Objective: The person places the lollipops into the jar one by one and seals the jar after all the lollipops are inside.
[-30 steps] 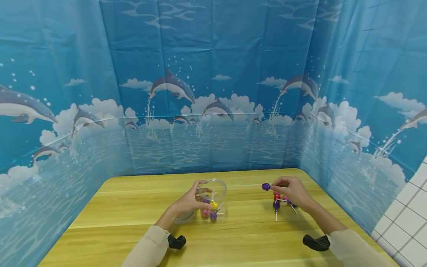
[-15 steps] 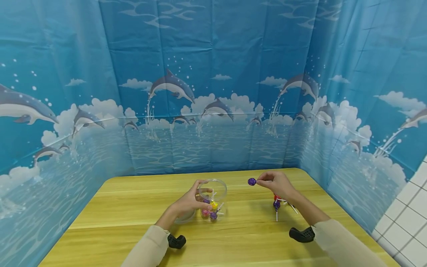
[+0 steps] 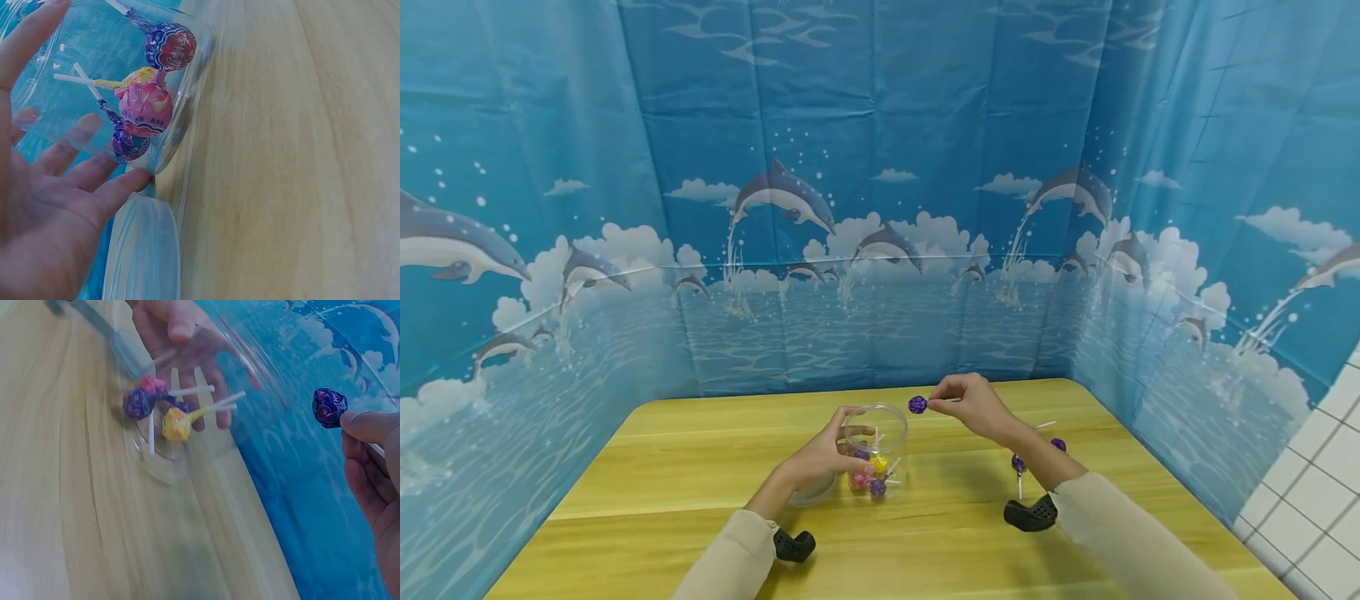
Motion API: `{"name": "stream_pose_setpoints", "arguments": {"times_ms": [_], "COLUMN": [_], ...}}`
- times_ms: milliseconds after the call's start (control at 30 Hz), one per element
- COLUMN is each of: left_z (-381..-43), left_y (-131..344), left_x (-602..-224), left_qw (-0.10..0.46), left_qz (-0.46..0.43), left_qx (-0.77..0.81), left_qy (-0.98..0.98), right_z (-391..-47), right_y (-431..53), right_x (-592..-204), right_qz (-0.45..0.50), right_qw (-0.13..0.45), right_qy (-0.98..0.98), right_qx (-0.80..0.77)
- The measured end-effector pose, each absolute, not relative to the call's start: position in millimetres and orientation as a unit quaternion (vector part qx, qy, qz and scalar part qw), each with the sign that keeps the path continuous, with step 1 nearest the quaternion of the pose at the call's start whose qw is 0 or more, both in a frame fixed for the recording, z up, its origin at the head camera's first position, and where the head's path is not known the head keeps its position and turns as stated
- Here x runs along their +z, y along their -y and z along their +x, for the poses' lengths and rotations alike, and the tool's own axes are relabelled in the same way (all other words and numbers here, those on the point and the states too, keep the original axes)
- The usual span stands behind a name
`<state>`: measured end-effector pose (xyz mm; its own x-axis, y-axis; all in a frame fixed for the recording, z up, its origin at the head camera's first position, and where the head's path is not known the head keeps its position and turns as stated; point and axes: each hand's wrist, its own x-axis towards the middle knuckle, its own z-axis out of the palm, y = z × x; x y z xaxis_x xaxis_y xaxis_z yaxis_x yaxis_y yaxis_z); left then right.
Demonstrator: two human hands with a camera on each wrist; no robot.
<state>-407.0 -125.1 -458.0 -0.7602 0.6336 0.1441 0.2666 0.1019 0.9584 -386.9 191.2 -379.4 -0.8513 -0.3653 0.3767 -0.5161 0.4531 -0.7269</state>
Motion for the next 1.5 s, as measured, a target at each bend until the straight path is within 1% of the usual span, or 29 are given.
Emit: {"name": "stream_pose_setpoints", "arguments": {"times_ms": [267,600,733,1000,1500], "left_z": [-408,-409,-409,-409,-409], "left_y": [126,125,126,126,128], "left_x": [-460,-457,-456,-455,-457], "left_qw": [0.156,0.161,0.165,0.16,0.158], "left_qz": [0.311,0.318,0.314,0.307,0.309], "left_qx": [0.587,0.589,0.588,0.58,0.58], "left_qy": [-0.731,-0.725,-0.727,-0.737,-0.737], "right_z": [-392,-398,-400,-402,-399], "right_y": [-158,-126,-119,-104,-97], "right_x": [-378,-377,-377,-382,-383], "right_qz": [0.289,0.342,0.361,0.401,0.41], "right_qw": [0.067,0.07,0.081,0.075,0.059], "right_qy": [0.843,0.843,0.848,0.843,0.851], "right_qx": [0.448,0.409,0.381,0.35,0.323]}}
